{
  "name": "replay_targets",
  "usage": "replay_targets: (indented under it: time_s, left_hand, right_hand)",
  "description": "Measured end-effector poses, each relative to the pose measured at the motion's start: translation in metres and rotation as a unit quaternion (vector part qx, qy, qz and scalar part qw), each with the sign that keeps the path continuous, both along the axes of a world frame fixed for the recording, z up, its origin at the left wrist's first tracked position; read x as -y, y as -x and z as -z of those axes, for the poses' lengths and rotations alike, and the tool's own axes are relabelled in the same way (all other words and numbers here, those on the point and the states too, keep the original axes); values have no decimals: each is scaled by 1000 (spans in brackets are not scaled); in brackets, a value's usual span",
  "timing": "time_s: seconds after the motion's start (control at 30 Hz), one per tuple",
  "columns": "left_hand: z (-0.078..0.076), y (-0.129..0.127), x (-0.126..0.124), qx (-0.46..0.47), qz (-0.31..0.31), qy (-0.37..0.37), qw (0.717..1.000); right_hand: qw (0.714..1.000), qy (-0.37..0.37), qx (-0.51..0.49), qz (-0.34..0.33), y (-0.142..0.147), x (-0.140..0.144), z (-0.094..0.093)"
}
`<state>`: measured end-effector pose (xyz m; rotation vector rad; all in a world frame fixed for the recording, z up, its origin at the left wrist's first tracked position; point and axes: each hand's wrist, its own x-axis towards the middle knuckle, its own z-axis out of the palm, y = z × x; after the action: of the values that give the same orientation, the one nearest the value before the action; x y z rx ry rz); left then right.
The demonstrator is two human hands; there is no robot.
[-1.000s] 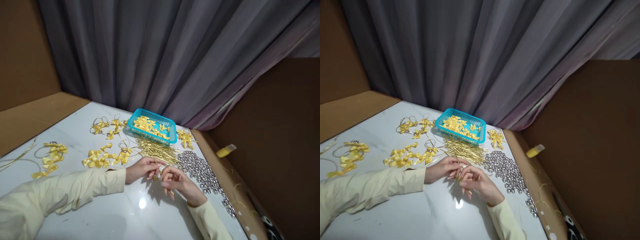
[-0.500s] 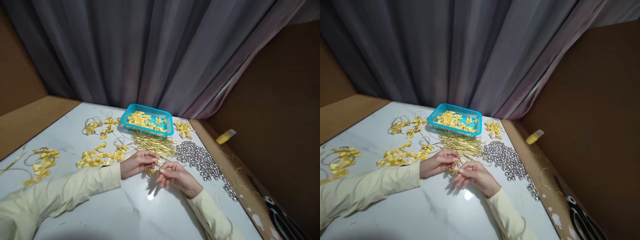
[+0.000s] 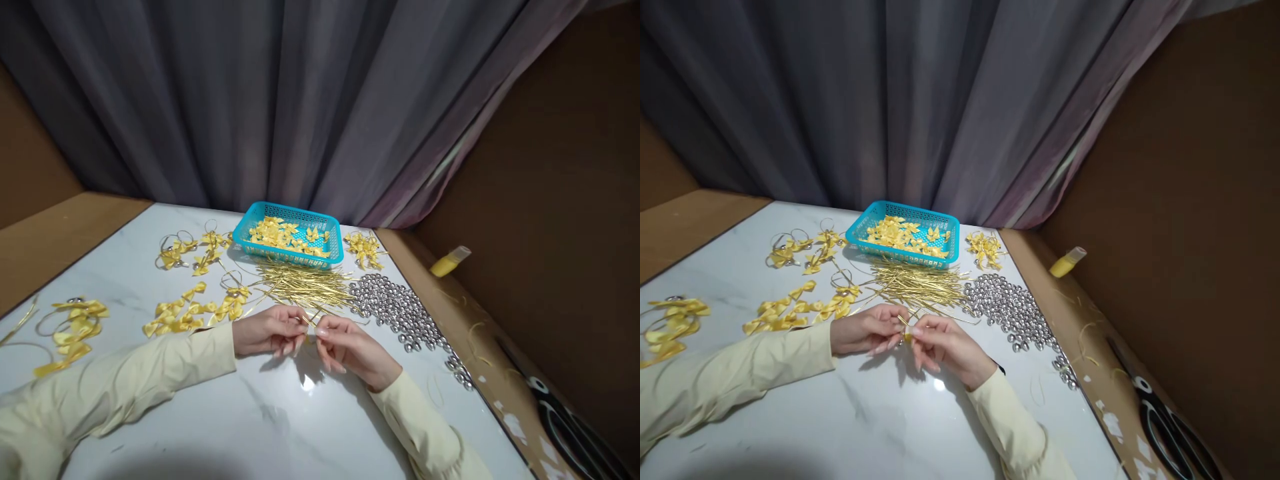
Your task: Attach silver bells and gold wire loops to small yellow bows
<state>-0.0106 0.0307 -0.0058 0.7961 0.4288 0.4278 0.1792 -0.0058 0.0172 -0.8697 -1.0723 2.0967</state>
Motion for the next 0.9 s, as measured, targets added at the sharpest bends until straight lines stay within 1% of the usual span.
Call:
replay_targets:
  time_s: [0.13, 0.2, 0.3, 0.37, 0.43, 0.6, 0.7, 0.77, 0.9]
  left_hand:
    - [0, 0, -1, 5, -33, -6, 999]
    - [2, 1, -2, 45, -25, 11, 999]
    - [5, 3, -6, 103, -1, 35, 994]
    - [5, 4, -7, 113, 10, 36, 993]
    - [5, 4, -6, 114, 23, 37, 993]
    - [0, 3, -4, 113, 32, 47, 992]
    - [0, 3, -3, 101, 38, 58, 992]
    - [1, 3, -3, 92, 46, 51, 993]
    - [4, 2, -1, 54, 79, 15, 995]
  right_hand:
    - [1000, 16, 17, 1, -5, 3, -5]
    - [1000, 16, 20, 10, -6, 4, -7]
    - [999, 0, 12, 49, -6, 4, -9]
    - [997, -9, 5, 71, -5, 3, -9]
    - [997, -7, 1, 75, -5, 2, -8]
    - [1000, 19, 8, 23, -6, 1, -5]
    - [999, 26, 26, -4, -6, 1, -6]
    - [999, 23, 38, -18, -6, 1, -8]
    - [998, 6, 55, -41, -10, 1, -14]
